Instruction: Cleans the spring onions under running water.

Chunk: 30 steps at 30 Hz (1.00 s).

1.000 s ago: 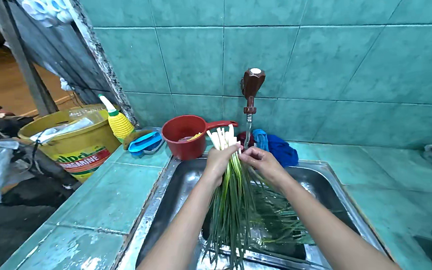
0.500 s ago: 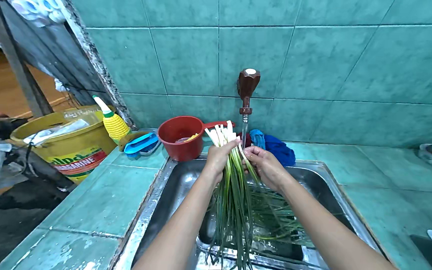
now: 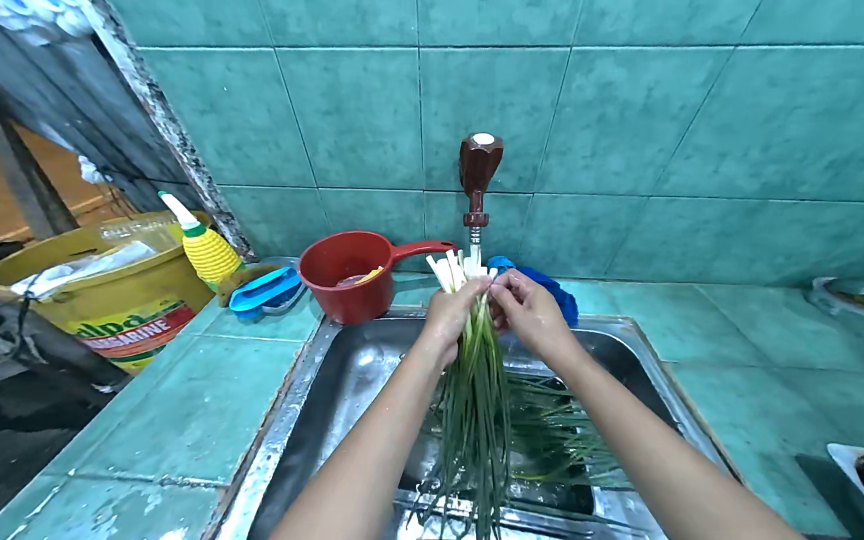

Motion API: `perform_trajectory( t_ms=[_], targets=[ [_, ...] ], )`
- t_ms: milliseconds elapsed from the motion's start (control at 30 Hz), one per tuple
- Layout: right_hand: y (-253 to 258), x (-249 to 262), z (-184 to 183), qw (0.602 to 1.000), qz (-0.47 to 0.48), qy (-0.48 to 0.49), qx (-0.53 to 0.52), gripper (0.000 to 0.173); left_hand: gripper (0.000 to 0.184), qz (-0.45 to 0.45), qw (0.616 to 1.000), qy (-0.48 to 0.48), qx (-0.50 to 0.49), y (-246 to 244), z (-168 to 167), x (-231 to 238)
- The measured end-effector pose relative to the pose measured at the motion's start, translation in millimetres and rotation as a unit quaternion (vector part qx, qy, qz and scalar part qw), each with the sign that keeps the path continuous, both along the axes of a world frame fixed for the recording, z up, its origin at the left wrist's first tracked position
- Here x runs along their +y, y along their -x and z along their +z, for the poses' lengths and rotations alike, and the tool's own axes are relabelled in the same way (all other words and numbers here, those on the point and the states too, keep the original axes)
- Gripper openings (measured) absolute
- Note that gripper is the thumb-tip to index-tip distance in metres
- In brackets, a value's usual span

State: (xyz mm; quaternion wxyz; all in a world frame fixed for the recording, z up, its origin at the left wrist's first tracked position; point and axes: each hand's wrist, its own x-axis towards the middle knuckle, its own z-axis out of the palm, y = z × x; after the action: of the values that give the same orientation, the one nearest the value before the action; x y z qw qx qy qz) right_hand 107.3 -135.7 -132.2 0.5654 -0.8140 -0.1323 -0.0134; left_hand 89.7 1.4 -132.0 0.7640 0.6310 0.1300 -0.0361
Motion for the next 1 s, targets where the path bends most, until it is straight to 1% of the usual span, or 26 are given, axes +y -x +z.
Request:
perform_trajectory(
  t_ms=[67,100,167,233,367,400,433,467,533,567,600,633,667,733,800,833,900,1000],
  targets=[
    [1.5,0.1,1.6,0.999,-0.003,0.041,-0.03,0.016,0.045,-0.01,1.0,0.012,0.007,-1.3,-4.1,2.2],
    [1.6,1.2,2.3,0.998,-0.018,0.039,-0.038,0.015,0.044,-0.015,1.0,0.017,0.01,-0.8,-5.4,2.2],
    [1.6,4.0,4.8,0.997,-0.068,-0.005,-0.033,0.014,0.042,-0.018,0.999,0.031,0.008,-0.1,-7.4,2.5],
    [-1.7,5.1,7.2,0.989,-0.134,-0.059,-0.025,0.015,0.04,-0.012,0.999,0.032,0.008,0.6,-7.5,4.5],
    [-20.8,-11.6,6.4,0.964,-0.255,-0.082,0.0,0.024,0.036,-0.004,0.999,0.051,0.009,4.4,-5.6,13.0],
    [-25.9,-19.8,4.6,0.964,-0.259,-0.061,0.011,0.025,0.036,-0.003,0.998,0.055,0.01,4.7,-6.2,15.4],
    [-29.9,-29.1,2.4,0.97,-0.241,-0.008,0.022,0.026,0.036,-0.004,0.998,0.057,0.011,4.7,-6.5,17.4],
    [-33.3,-38.0,0.5,0.975,-0.206,0.077,0.033,0.027,0.035,-0.004,0.998,0.057,0.011,4.0,-6.9,18.7],
    [-35.0,-46.7,-1.3,0.957,-0.152,0.244,0.048,0.031,0.036,0.001,0.998,0.056,0.016,3.3,-8.3,18.9],
    [-32.5,-45.9,-0.7,0.942,-0.151,0.296,0.041,0.03,0.036,0.005,0.998,0.056,0.019,2.5,-8.8,18.2],
    [-30.2,-44.1,0.9,0.934,-0.152,0.323,0.028,0.026,0.035,0.007,0.998,0.056,0.02,1.4,-8.6,16.8],
    [-28.9,-41.8,2.1,0.935,-0.149,0.321,0.015,0.021,0.034,0.01,0.998,0.056,0.02,0.4,-8.5,14.9],
    [-28.2,-38.8,2.6,0.947,-0.137,0.29,0.007,0.019,0.034,0.012,0.998,0.054,0.022,-0.4,-8.6,13.0],
    [-27.1,-29.7,7.2,0.983,-0.089,0.16,0.031,0.024,0.036,0.007,0.999,0.047,0.023,-2.7,-8.4,9.4],
    [-18.5,-14.0,18.6,0.994,-0.053,0.025,0.091,0.032,0.04,-0.006,0.999,0.035,0.018,-3.1,-10.1,6.4],
    [-15.3,-6.2,23.7,0.993,-0.046,-0.021,0.105,0.028,0.043,-0.015,0.999,0.027,0.014,-2.7,-10.0,5.4],
    [-13.7,6.5,30.4,0.99,-0.062,-0.082,0.101,0.013,0.046,-0.038,0.999,0.021,0.01,-0.2,-8.7,6.0],
    [-20.1,16.4,35.5,0.989,-0.072,-0.121,0.039,0.007,0.048,-0.072,0.997,0.01,0.018,4.2,-3.5,9.7]
  ],
)
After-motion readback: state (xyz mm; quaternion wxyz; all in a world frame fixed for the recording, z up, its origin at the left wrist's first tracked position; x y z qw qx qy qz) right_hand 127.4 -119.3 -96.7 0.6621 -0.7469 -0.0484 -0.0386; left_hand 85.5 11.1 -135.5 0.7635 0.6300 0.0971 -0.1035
